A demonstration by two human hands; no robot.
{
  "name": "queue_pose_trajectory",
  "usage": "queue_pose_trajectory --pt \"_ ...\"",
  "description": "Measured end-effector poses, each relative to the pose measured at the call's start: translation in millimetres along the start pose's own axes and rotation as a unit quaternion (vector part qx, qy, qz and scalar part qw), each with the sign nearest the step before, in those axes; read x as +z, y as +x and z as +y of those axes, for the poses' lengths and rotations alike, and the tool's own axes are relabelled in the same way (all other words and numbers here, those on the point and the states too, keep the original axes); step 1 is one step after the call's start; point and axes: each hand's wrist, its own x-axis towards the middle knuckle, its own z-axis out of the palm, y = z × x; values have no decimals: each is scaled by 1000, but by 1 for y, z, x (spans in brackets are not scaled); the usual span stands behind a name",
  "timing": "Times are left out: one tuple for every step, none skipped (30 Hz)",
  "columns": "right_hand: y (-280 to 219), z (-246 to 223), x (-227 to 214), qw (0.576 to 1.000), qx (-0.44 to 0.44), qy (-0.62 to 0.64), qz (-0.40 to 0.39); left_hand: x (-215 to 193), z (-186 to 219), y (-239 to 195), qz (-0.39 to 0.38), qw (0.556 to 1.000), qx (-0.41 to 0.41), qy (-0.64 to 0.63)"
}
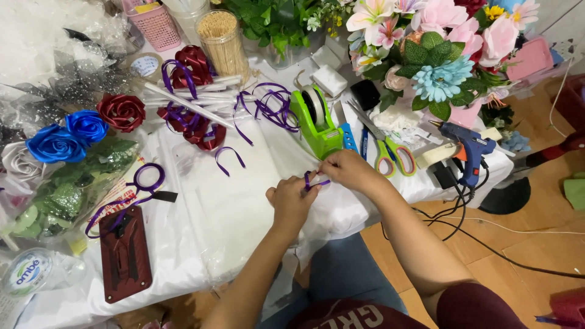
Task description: The person cuts a purple ribbon into short pieces using scissors, then folds and glues the pieces into U-shaped loops with a hot glue gun. The finished loops are placed on the table among other craft supplies.
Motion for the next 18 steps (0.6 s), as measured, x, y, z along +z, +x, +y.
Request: queue_pose_trajectory --pt "-8 -15 -9 1000 0 -1 -1 -1 1 0 0 1000 0 -1" --pt "-16 -31 -17 1000 7 -14 -6 -3 3 -1 5 1000 10 0" --pt "-25 -46 -25 999 15 -27 -11 -4 4 -2 10 1000 20 1" --pt "-30 -51 -29 999 16 -28 -12 -3 3 -3 10 1000 19 -1" --pt "-35 -57 -34 999 13 -30 11 -3 3 -3 15 1000 23 8" --pt "-40 -63 -39 999 9 -31 34 -2 3 -3 20 999 27 17" --pt "-43 -60 -35 999 10 -32 34 -3 5 -5 19 999 27 15" --pt "-47 -56 -32 997 -36 -31 63 -5 8 -6 23 999 30 23" --pt "-51 -53 -28 992 -82 -29 93 -7 10 -8 27 999 33 31" --pt "-54 -49 -24 992 -82 -30 92 -7 11 -9 26 999 33 30" --pt "-56 -45 -21 988 -114 -56 83 -8 12 -9 35 998 39 28" --pt "-58 -41 -17 983 -146 -81 73 -8 13 -10 44 998 44 26" --pt "-60 -40 -14 983 -146 -82 73 -8 13 -10 44 998 44 26" --pt "-61 -38 -11 979 -151 -104 90 -8 14 -11 51 997 46 23" --pt "-62 -36 -7 974 -156 -126 107 -8 14 -12 56 997 49 20" --pt "-62 -30 -3 974 -156 -126 107 -11 17 -13 56 997 49 20" --pt "-61 -23 1 965 -167 -162 124 -14 21 -15 60 997 53 21" --pt "-61 -17 5 954 -179 -197 140 -17 25 -17 63 996 58 22"
